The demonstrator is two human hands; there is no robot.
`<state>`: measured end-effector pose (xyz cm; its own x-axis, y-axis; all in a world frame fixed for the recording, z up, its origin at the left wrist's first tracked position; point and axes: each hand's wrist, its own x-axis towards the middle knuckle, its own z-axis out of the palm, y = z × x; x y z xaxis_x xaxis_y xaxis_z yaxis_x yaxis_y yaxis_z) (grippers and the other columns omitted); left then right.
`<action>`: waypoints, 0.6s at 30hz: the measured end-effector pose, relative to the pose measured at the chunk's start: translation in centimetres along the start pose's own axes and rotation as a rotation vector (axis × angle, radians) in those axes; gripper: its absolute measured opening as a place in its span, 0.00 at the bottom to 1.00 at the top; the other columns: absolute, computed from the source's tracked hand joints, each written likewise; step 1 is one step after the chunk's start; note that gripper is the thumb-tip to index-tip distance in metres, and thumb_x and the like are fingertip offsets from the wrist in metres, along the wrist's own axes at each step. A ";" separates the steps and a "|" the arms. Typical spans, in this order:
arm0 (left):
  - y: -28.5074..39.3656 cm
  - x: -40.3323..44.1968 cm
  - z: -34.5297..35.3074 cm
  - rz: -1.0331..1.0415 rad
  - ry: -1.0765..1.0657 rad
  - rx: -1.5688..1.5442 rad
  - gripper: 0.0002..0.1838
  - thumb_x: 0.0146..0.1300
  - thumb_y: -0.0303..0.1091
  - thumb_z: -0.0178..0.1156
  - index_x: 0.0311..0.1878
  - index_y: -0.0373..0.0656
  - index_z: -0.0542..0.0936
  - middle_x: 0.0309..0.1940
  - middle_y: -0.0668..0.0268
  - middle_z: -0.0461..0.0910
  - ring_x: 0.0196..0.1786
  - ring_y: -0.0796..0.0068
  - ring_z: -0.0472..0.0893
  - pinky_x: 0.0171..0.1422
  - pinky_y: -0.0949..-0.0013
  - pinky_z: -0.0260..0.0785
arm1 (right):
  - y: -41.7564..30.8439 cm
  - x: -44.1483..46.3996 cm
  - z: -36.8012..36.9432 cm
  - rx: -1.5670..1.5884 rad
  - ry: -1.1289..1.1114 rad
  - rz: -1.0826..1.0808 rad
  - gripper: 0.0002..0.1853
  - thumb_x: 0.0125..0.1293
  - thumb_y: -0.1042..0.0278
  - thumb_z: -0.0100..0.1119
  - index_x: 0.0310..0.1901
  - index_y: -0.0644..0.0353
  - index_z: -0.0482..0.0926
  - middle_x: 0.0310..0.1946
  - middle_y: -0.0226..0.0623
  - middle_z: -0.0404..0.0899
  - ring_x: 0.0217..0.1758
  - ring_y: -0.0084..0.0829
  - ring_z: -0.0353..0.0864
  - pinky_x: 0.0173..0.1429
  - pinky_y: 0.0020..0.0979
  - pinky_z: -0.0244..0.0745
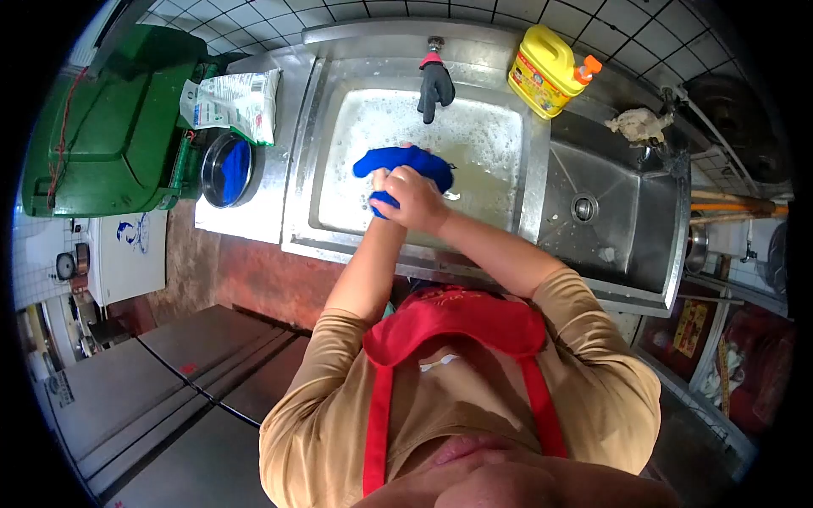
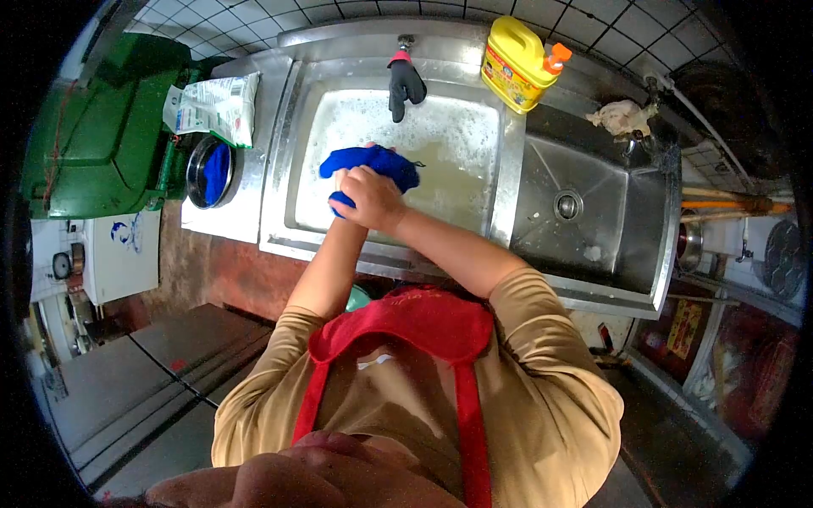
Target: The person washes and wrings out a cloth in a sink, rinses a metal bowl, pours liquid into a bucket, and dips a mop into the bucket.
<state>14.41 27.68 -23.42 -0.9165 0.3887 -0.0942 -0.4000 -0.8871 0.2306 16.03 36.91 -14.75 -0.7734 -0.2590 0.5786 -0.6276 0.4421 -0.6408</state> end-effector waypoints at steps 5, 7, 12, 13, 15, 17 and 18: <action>-2.2 -0.3 4.5 -0.066 0.421 0.273 0.18 0.65 0.44 0.43 0.50 0.43 0.70 0.48 0.61 0.73 0.50 0.64 0.74 0.55 0.57 0.67 | 8.1 1.5 -0.2 -0.248 0.139 0.416 0.18 0.54 0.52 0.55 0.20 0.60 0.72 0.22 0.44 0.73 0.27 0.47 0.73 0.32 0.45 0.67; -2.1 0.0 4.4 -0.042 0.509 0.338 0.19 0.65 0.44 0.43 0.50 0.40 0.70 0.48 0.59 0.73 0.50 0.62 0.74 0.55 0.57 0.66 | 8.0 0.1 0.5 -0.159 0.159 0.587 0.17 0.53 0.53 0.57 0.20 0.59 0.72 0.23 0.45 0.73 0.29 0.47 0.73 0.34 0.45 0.67; -2.6 -0.8 -2.0 -0.134 0.219 -0.228 0.21 0.66 0.44 0.41 0.54 0.38 0.67 0.53 0.54 0.69 0.57 0.56 0.69 0.61 0.54 0.62 | 9.2 -2.3 1.0 -0.276 0.095 0.509 0.16 0.54 0.52 0.56 0.24 0.58 0.74 0.27 0.44 0.74 0.34 0.46 0.74 0.40 0.43 0.69; -3.5 -0.6 1.2 -0.132 0.444 0.053 0.21 0.67 0.43 0.39 0.55 0.39 0.66 0.54 0.54 0.68 0.57 0.56 0.68 0.61 0.52 0.62 | 9.7 -3.0 1.2 -0.297 0.060 0.533 0.16 0.55 0.52 0.56 0.25 0.58 0.74 0.28 0.44 0.74 0.35 0.46 0.74 0.42 0.43 0.69; -4.7 -0.7 1.9 -0.160 0.538 0.332 0.20 0.69 0.40 0.36 0.59 0.40 0.61 0.56 0.56 0.66 0.57 0.57 0.68 0.57 0.45 0.63 | 12.5 -4.1 1.0 -0.391 -0.019 0.600 0.17 0.56 0.51 0.54 0.28 0.58 0.75 0.30 0.43 0.75 0.37 0.45 0.74 0.43 0.43 0.70; -4.5 -0.7 0.8 -0.199 0.588 0.437 0.19 0.68 0.38 0.42 0.58 0.40 0.62 0.56 0.56 0.66 0.58 0.57 0.67 0.56 0.44 0.65 | 15.6 -6.0 -0.2 -0.456 -0.114 0.702 0.17 0.59 0.50 0.51 0.31 0.59 0.75 0.34 0.44 0.76 0.41 0.46 0.74 0.45 0.43 0.70; -4.3 -0.5 0.1 -0.187 0.616 0.475 0.18 0.67 0.37 0.43 0.58 0.41 0.63 0.57 0.56 0.66 0.57 0.56 0.68 0.57 0.44 0.65 | 16.5 -7.2 -0.5 -0.448 -0.169 0.756 0.18 0.60 0.50 0.50 0.33 0.59 0.75 0.36 0.45 0.76 0.44 0.46 0.74 0.47 0.43 0.70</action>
<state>16.64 31.34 -24.23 -0.7286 0.1905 -0.6579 -0.6291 -0.5657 0.5330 11.33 46.47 -29.24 -0.9912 0.1303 -0.0230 0.1218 0.8308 -0.5431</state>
